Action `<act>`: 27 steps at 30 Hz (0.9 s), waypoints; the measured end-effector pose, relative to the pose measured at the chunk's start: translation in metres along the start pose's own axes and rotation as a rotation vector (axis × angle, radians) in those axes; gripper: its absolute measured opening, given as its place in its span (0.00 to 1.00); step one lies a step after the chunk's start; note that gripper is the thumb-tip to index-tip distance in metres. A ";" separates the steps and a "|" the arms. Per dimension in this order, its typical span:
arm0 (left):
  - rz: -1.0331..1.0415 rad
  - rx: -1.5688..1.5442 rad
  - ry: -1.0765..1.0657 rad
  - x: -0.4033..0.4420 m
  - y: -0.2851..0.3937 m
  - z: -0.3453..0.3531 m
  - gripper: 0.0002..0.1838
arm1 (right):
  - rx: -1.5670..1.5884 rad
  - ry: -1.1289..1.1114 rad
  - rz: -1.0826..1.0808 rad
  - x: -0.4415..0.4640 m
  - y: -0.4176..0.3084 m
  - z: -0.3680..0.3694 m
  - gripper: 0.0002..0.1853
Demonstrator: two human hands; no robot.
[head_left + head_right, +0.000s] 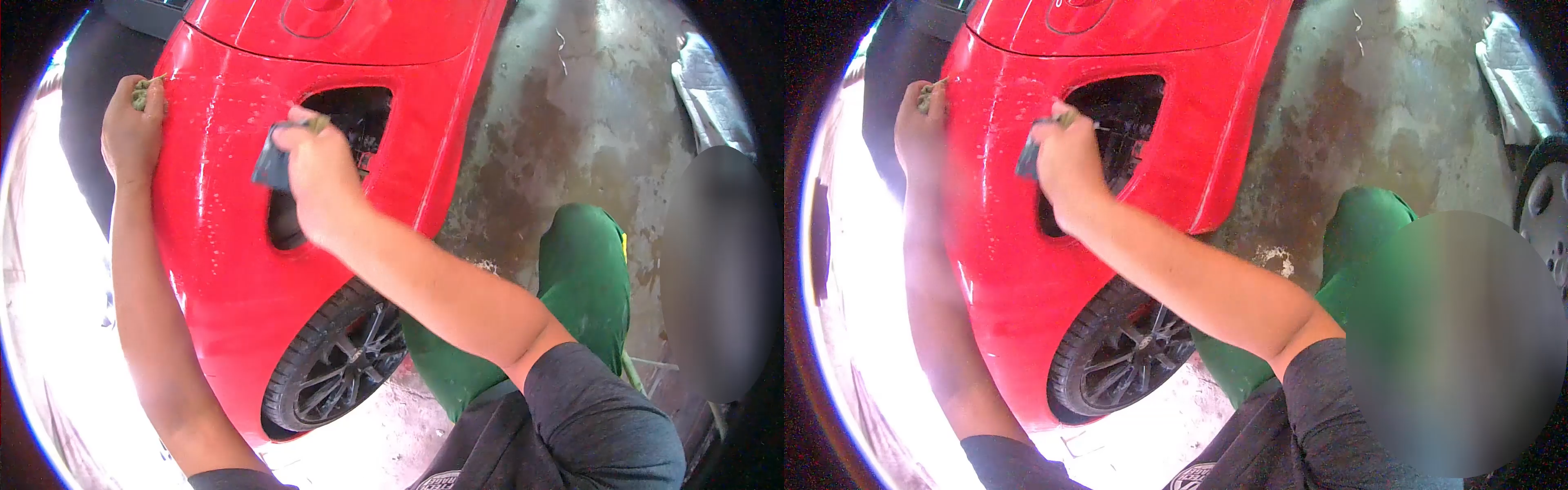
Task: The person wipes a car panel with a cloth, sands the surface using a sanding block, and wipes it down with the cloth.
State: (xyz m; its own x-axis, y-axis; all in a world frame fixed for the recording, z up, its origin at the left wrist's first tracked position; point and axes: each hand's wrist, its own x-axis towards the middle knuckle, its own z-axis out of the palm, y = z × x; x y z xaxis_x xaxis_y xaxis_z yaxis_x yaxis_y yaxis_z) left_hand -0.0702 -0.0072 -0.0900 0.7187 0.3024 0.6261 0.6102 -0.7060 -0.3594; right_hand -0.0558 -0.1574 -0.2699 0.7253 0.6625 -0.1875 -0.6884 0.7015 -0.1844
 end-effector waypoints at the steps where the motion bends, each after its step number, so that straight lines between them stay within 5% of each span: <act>1: -0.001 0.008 0.005 0.001 -0.002 0.001 0.21 | -0.051 0.014 0.020 -0.012 0.010 -0.001 0.26; 11: -0.005 0.018 0.017 0.001 -0.001 0.002 0.22 | -0.450 -0.191 -0.058 -0.098 0.082 -0.037 0.27; 21: 0.005 0.014 0.011 0.003 -0.005 0.006 0.22 | -1.469 -0.713 -0.774 -0.073 0.042 -0.106 0.24; 27: 0.019 0.012 0.003 0.007 -0.012 0.010 0.23 | -1.850 -0.945 -0.863 -0.025 0.007 -0.154 0.20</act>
State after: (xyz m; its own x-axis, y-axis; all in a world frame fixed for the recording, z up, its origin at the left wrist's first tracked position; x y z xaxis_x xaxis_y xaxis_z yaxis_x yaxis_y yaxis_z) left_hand -0.0694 0.0098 -0.0885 0.7289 0.2870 0.6216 0.6006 -0.7038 -0.3793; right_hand -0.0797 -0.2096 -0.4147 0.1692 0.7192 0.6739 0.8554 0.2325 -0.4629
